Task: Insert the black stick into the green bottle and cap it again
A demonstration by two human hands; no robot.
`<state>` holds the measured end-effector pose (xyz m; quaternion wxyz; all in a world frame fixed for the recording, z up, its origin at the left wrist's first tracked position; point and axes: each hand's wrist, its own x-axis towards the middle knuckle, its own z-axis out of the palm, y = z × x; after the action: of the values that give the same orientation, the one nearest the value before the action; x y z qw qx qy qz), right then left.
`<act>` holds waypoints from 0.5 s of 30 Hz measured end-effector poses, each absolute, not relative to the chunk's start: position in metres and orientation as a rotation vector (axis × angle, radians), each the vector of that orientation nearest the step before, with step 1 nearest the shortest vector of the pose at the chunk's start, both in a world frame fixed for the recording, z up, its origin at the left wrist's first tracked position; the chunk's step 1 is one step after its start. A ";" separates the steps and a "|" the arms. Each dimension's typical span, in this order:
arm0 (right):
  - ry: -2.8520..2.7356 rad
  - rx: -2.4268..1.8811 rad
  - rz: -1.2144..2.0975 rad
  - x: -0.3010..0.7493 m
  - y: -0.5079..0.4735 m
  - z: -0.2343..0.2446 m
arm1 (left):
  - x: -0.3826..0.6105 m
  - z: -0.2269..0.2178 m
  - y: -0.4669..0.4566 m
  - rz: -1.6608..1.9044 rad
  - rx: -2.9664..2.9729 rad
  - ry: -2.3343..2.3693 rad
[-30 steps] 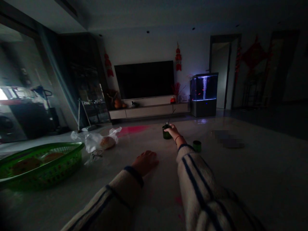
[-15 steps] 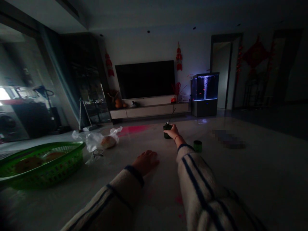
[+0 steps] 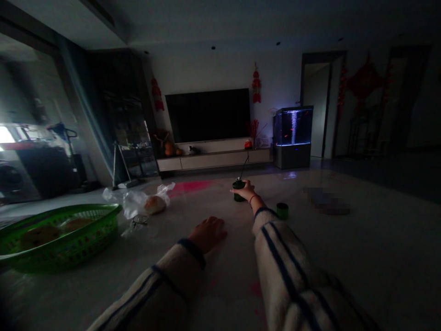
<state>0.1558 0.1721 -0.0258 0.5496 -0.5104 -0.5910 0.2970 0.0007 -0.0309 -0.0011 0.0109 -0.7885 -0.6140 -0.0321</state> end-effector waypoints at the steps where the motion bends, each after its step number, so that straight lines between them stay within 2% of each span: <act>1: -1.383 -1.240 0.680 0.155 0.171 -0.025 | 0.001 -0.001 -0.031 -0.101 -2.458 -1.915; 8: -1.363 -1.223 0.712 0.158 0.169 -0.023 | 0.002 0.002 -0.034 -0.073 -2.447 -1.928; 15: -1.464 -0.946 0.931 0.165 0.162 -0.026 | 0.001 0.001 -0.033 -0.098 -2.472 -1.915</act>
<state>0.1650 0.1620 -0.0262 0.5501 -0.3998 -0.6187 0.3933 0.0010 -0.0333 0.0013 0.0067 -0.7901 -0.6122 -0.0315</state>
